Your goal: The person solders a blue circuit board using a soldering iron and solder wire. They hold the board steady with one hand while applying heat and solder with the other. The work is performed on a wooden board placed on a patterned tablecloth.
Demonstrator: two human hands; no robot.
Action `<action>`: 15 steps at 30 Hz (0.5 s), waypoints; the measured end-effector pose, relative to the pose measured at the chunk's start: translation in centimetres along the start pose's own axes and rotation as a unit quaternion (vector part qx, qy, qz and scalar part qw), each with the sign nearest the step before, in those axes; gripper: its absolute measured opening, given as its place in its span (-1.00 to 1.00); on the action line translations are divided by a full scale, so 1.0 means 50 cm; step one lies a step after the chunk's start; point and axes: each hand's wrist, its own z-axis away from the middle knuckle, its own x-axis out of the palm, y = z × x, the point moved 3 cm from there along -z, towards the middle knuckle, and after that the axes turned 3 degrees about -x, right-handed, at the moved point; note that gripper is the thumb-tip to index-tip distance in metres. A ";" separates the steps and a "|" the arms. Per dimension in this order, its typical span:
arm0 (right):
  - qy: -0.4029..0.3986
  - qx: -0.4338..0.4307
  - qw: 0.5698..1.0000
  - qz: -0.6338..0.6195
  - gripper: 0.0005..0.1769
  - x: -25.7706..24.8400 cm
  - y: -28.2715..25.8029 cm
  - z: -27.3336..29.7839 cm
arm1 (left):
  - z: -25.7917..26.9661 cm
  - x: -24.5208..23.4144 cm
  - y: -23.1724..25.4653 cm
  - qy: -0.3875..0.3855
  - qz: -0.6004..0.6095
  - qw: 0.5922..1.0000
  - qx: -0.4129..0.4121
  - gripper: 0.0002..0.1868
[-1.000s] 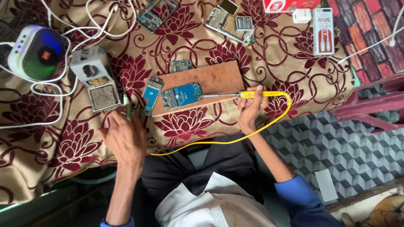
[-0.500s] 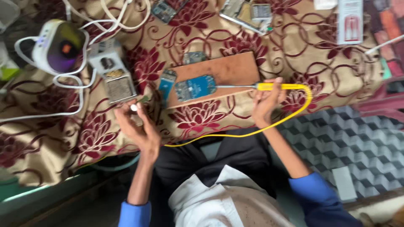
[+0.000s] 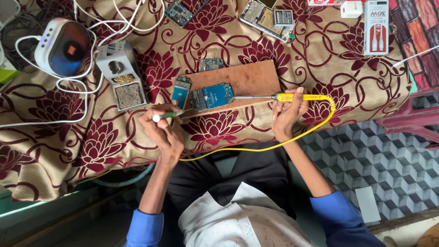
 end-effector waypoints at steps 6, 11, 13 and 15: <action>0.005 -0.006 1.000 -0.010 -0.56 -0.001 0.000 0.000 | 0.010 0.017 -0.017 -0.020 -0.016 1.000 0.000 -0.56; 0.008 -0.009 1.000 -0.005 -0.55 0.004 -0.002 -0.004 | 0.006 0.013 -0.004 -0.040 -0.135 0.988 0.071 -0.65; 0.002 -0.013 1.000 0.011 -0.55 0.009 -0.003 -0.003 | 0.007 0.016 -0.006 -0.041 -0.073 0.996 0.039 -0.62; 0.005 -0.015 0.999 0.038 -0.54 0.009 -0.006 0.000 | 0.012 0.018 -0.008 -0.039 -0.030 0.999 0.022 -0.62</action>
